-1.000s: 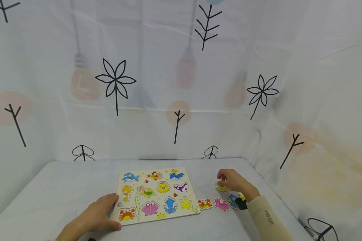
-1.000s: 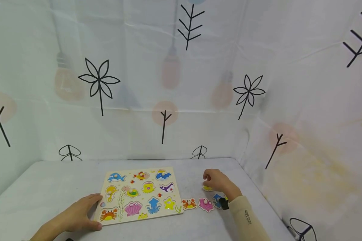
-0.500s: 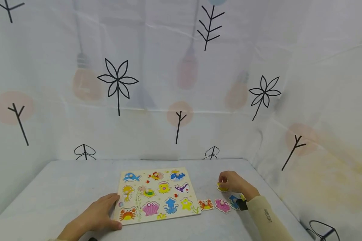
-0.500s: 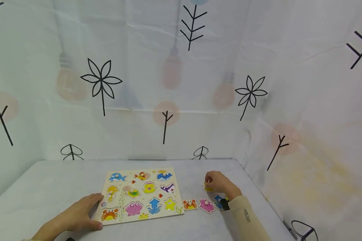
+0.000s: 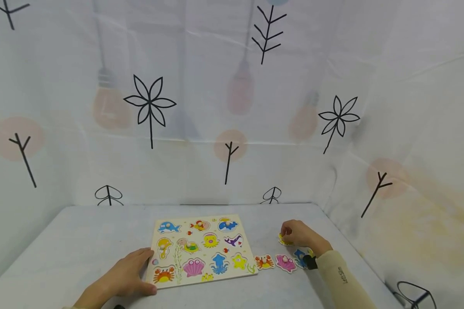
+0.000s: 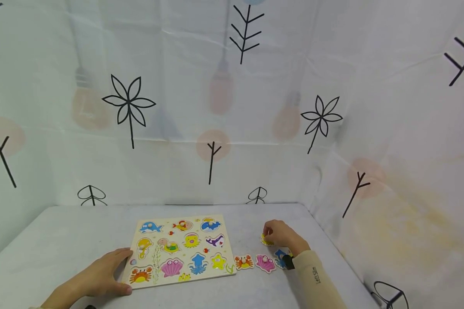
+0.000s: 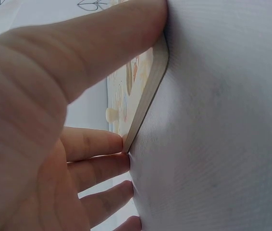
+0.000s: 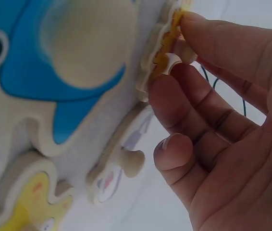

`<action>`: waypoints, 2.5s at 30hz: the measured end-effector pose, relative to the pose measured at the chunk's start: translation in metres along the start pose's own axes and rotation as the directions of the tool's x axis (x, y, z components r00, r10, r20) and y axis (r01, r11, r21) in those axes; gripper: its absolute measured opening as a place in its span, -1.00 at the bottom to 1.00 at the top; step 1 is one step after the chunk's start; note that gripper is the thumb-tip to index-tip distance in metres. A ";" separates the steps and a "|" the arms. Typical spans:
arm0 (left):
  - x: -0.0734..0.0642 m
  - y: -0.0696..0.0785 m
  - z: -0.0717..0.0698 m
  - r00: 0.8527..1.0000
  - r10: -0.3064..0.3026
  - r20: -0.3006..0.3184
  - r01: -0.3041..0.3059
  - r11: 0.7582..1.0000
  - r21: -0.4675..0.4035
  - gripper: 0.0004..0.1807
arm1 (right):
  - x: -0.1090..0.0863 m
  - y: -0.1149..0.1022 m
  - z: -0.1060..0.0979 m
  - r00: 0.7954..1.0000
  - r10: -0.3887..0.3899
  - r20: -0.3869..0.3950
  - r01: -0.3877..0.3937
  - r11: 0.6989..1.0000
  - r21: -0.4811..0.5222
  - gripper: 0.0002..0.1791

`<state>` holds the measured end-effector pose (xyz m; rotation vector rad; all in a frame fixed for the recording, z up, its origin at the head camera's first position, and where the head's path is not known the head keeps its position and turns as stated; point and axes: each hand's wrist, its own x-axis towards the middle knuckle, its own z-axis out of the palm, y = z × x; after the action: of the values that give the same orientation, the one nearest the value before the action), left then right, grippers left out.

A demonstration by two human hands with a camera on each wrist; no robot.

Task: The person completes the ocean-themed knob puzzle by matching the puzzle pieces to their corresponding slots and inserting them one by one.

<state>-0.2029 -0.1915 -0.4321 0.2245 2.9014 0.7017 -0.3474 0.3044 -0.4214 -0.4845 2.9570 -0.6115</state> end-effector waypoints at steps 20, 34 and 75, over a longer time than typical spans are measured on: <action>0.002 0.000 0.001 1.000 -0.016 0.005 0.016 1.000 0.007 0.16 | 0.002 -0.001 0.001 1.000 0.015 -0.013 -0.014 0.999 0.053 -0.87; 0.001 0.001 0.000 1.000 -0.023 0.006 0.023 1.000 0.013 0.17 | 0.009 -0.034 0.004 0.996 -0.091 0.002 0.091 0.993 0.082 -0.89; -0.001 0.000 0.000 1.000 0.002 -0.014 -0.002 1.000 0.000 0.15 | 0.047 -0.154 0.044 0.953 -0.282 0.113 0.276 0.959 0.064 -0.93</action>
<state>-0.2018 -0.1918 -0.4324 0.2239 2.9148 0.7063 -0.3407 0.1387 -0.4010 -0.9119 2.7730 -0.6499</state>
